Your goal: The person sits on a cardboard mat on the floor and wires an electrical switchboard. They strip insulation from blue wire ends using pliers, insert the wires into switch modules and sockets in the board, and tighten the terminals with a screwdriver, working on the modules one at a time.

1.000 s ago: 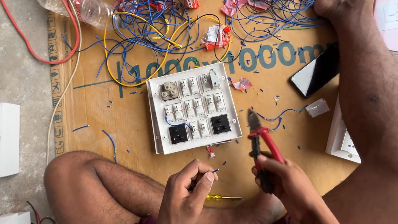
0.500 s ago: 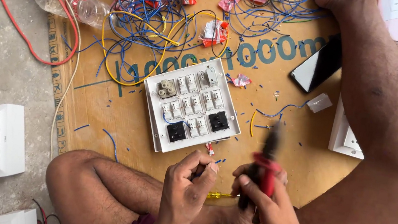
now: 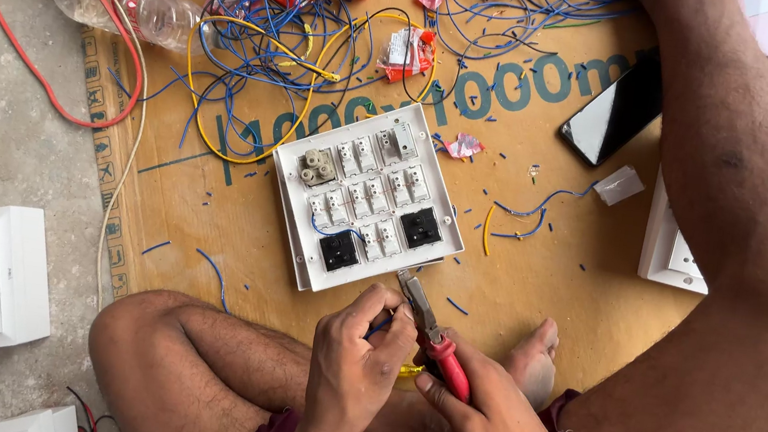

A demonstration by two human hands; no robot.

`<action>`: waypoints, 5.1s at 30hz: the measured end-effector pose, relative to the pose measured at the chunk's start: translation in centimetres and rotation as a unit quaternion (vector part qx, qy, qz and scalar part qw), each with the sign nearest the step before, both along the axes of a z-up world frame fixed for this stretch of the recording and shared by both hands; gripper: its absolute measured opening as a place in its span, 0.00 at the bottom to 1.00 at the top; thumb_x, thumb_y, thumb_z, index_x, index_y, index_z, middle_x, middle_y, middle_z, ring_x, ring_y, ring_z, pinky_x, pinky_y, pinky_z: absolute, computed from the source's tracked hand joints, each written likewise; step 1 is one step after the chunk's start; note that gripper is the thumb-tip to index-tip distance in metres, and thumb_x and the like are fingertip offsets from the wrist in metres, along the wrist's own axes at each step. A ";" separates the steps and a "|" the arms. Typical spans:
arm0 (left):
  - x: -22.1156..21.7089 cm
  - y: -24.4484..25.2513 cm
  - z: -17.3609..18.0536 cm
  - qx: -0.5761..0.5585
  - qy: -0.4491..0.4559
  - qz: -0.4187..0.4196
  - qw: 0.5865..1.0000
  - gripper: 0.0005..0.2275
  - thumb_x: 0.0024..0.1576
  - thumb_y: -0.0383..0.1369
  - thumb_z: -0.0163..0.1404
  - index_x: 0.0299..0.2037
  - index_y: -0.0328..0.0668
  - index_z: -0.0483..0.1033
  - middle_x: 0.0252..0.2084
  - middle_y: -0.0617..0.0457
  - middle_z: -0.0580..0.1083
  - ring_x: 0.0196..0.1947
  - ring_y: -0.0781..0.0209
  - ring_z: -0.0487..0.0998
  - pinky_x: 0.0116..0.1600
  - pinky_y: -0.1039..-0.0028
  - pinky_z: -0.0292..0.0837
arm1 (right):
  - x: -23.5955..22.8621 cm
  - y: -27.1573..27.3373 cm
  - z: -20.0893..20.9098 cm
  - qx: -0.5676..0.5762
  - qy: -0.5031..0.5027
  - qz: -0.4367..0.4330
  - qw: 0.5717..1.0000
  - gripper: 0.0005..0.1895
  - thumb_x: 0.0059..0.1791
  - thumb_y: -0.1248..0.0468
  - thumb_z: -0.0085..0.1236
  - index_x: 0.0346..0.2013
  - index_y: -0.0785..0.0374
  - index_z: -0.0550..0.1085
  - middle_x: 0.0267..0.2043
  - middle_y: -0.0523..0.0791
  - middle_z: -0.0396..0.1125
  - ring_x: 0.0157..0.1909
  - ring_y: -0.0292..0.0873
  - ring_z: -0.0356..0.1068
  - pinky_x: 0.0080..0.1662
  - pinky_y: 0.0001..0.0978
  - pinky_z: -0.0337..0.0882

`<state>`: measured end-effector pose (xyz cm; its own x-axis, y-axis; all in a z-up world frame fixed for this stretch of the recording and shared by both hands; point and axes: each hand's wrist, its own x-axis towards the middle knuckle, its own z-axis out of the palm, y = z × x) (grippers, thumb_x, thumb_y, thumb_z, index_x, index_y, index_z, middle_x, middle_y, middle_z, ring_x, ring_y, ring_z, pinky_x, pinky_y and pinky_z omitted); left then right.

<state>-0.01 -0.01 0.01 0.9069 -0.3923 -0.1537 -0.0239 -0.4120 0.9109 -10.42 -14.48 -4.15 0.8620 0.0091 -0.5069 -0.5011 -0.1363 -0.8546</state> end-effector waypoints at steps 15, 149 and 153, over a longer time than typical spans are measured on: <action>-0.8 0.3 -0.7 0.074 -0.081 -0.040 0.993 0.05 0.58 0.29 0.52 0.34 0.36 0.72 0.25 0.47 0.74 0.22 0.54 0.78 0.29 0.65 0.71 | 0.0 -0.2 1.5 -0.131 0.019 0.041 0.990 0.14 0.49 0.55 0.55 0.43 0.60 0.68 0.29 0.55 0.72 0.38 0.60 0.71 0.42 0.49 0.67; -2.1 3.4 -0.5 -0.178 0.088 0.039 0.979 0.09 0.63 0.29 0.51 0.48 0.30 0.78 0.43 0.51 0.80 0.45 0.66 0.82 0.53 0.76 0.77 | 0.9 1.5 1.1 0.153 -0.024 -0.043 0.987 0.26 0.52 0.64 0.55 0.65 0.62 0.65 0.55 0.47 0.69 0.57 0.41 0.69 0.51 0.32 0.72; -1.9 4.4 0.1 -0.163 0.127 0.053 0.977 0.09 0.60 0.29 0.54 0.46 0.32 0.80 0.41 0.50 0.83 0.43 0.67 0.83 0.50 0.78 0.78 | 0.8 1.8 0.2 0.174 -0.013 -0.038 0.984 0.17 0.55 0.64 0.51 0.58 0.67 0.72 0.42 0.48 0.74 0.44 0.40 0.75 0.46 0.31 0.77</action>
<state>-1.94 4.37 0.15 0.8936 -0.3642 -0.2625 0.2477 -0.0875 0.9649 -9.65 -12.72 -3.91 0.8799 0.1122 -0.4618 -0.4752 0.2034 -0.8560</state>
